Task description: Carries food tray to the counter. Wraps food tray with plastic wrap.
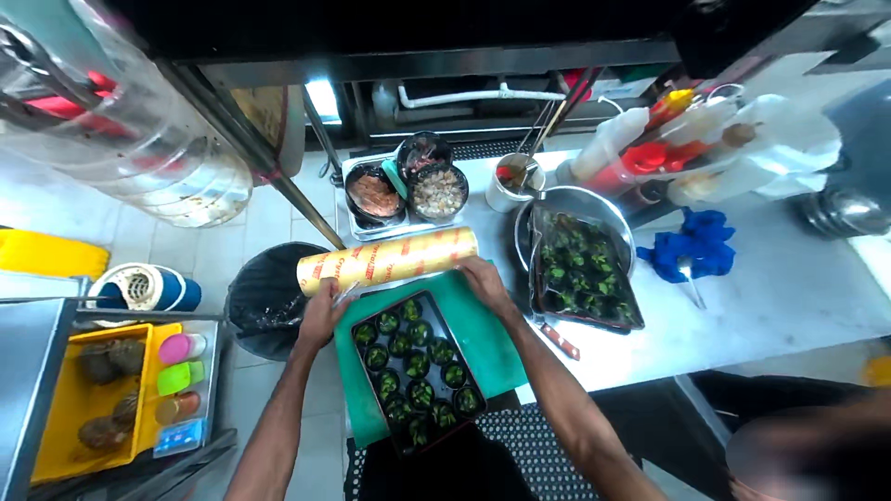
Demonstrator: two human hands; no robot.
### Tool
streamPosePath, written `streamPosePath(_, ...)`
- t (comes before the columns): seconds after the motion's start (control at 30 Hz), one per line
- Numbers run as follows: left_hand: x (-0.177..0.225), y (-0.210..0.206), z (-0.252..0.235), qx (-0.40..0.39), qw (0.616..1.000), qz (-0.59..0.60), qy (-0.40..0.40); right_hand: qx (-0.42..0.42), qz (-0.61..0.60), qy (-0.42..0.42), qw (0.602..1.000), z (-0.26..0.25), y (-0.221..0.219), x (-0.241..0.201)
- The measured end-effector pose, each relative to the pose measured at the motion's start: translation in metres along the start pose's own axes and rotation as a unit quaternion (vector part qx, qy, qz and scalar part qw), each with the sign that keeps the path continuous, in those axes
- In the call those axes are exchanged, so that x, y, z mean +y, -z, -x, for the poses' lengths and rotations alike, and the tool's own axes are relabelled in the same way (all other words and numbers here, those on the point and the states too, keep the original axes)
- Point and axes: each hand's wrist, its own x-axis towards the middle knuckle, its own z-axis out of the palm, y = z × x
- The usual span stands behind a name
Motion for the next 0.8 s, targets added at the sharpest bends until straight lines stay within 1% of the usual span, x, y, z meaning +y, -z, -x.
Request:
streamPosePath(0.07, -0.002, 0.005, 0.0, 0.004, 0.999, -0.01, -0.044, 0.003, -0.073, -0.059, 0.996, 0.005, 0.005, -0.004)
streamPosePath(0.13, -0.003, 0.017, 0.003, 0.02, 0.995, 0.011, -0.098, 0.037, -0.141, -0.111, 0.983, 0.011, 0.014, -0.011)
streamPosePath(0.17, -0.002, 0.024, 0.008, 0.035, 0.992, 0.024, -0.115, 0.054, -0.165, -0.124, 0.977, 0.014, 0.018, -0.017)
streamPosePath(0.23, 0.003, 0.037, 0.022, 0.06, 0.987, 0.04, -0.142, 0.085, -0.199, -0.134, 0.967, 0.021, 0.029, -0.031)
streamPosePath(0.3, 0.011, 0.053, 0.044, 0.066, 0.983, 0.047, -0.162, 0.108, -0.234, -0.139, 0.956, 0.035, 0.046, -0.047)
streamPosePath(0.37, 0.021, 0.069, 0.076, 0.062, 0.982, 0.048, -0.172, 0.116, -0.274, -0.136, 0.945, 0.058, 0.064, -0.064)
streamPosePath(0.43, 0.034, 0.079, 0.118, 0.048, 0.983, 0.044, -0.172, 0.107, -0.316, -0.128, 0.934, 0.089, 0.08, -0.08)
streamPosePath(0.53, 0.062, 0.085, 0.188, 0.04, 0.985, 0.052, -0.161, 0.091, -0.382, -0.113, 0.913, 0.145, 0.096, -0.097)
streamPosePath(0.63, 0.088, 0.07, 0.257, 0.037, 0.987, 0.096, -0.125, 0.076, -0.442, -0.126, 0.885, 0.203, 0.114, -0.114)
streamPosePath(0.7, 0.097, 0.048, 0.299, 0.033, 0.984, 0.153, -0.085, 0.068, -0.476, -0.145, 0.865, 0.242, 0.121, -0.123)
streamPosePath(0.73, 0.1, 0.032, 0.319, 0.03, 0.98, 0.193, -0.05, 0.063, -0.479, -0.163, 0.86, 0.261, 0.121, -0.126)
streamPosePath(0.77, 0.101, 0.011, 0.339, 0.025, 0.973, 0.231, -0.007, 0.053, -0.468, -0.183, 0.863, 0.281, 0.12, -0.126)
streamPosePath(0.8, 0.1, -0.014, 0.357, 0.02, 0.968, 0.249, 0.035, 0.034, -0.436, -0.198, 0.877, 0.3, 0.115, -0.122)
